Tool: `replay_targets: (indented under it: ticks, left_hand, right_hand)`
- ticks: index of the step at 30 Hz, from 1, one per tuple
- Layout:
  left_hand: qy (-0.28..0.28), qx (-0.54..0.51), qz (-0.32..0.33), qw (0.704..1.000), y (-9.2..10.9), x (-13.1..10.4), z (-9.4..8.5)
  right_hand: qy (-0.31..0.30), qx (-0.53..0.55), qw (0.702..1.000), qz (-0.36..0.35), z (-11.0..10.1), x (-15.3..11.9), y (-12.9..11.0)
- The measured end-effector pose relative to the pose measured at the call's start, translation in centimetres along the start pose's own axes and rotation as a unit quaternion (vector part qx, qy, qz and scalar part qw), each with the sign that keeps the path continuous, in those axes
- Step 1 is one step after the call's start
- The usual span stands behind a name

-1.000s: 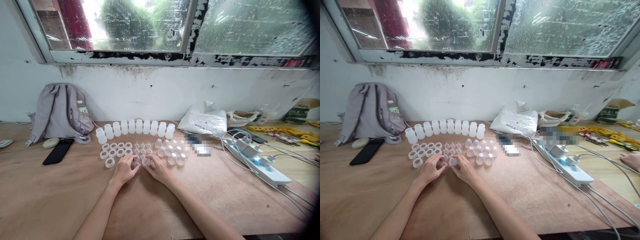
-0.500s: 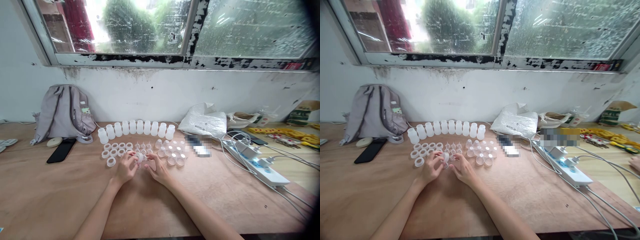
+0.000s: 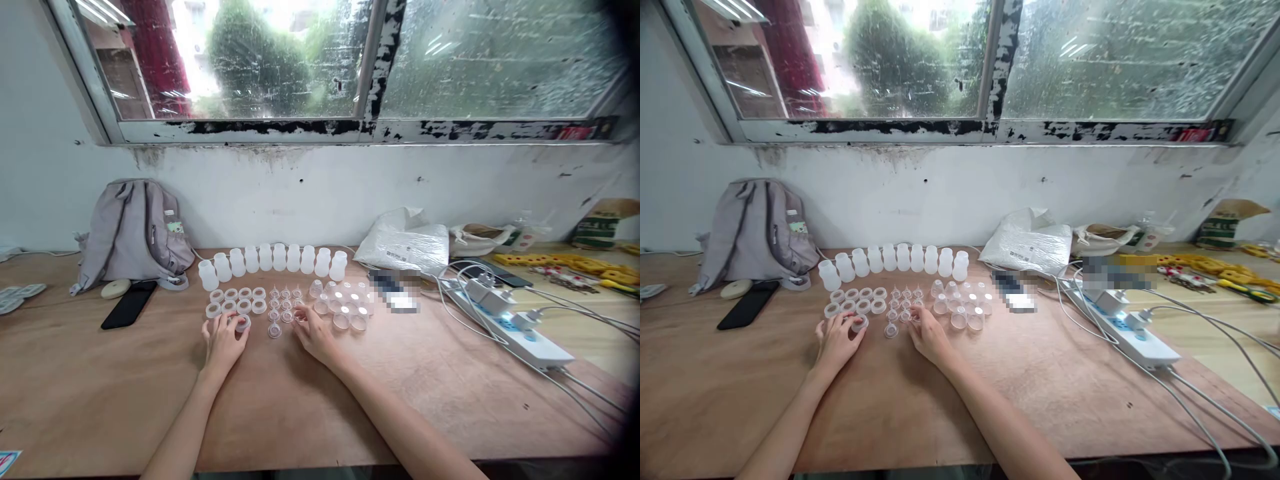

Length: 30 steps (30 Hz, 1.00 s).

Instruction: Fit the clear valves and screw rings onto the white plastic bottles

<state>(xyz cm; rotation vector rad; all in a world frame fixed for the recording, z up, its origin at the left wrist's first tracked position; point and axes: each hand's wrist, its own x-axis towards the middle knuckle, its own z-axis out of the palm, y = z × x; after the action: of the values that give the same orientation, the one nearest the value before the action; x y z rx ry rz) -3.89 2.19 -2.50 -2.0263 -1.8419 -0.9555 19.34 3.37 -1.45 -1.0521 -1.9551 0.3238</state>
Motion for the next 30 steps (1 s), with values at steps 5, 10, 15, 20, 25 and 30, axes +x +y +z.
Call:
replay_targets:
  ticks: [5,10,15,20,25,30]
  left_hand:
    - [0.037,-0.064,0.035,0.997,1.3,0.4,-0.4]
    - [-0.015,-0.153,0.111,0.982,3.1,2.3,-0.5]
    - [-0.035,-0.206,0.14,0.968,4.1,4.1,0.1]
    - [-0.031,-0.176,0.129,0.976,3.3,3.2,1.5]
    - [-0.036,-0.049,0.076,0.995,1.7,2.9,2.5]
    - [-0.027,-0.012,0.081,0.996,1.2,3.2,2.7]
  right_hand:
    - [0.026,-0.03,0.999,0.024,-0.1,0.3,0.9]
    - [0.055,-0.074,0.993,0.078,-0.1,0.4,1.6]
    - [0.024,-0.11,0.988,0.101,0.0,0.4,2.1]
    - [-0.005,-0.139,0.987,0.082,0.3,0.6,2.6]
    - [-0.024,-0.139,0.986,0.089,0.3,0.8,2.8]
    - [0.019,-0.055,0.992,0.115,0.1,0.8,2.3]
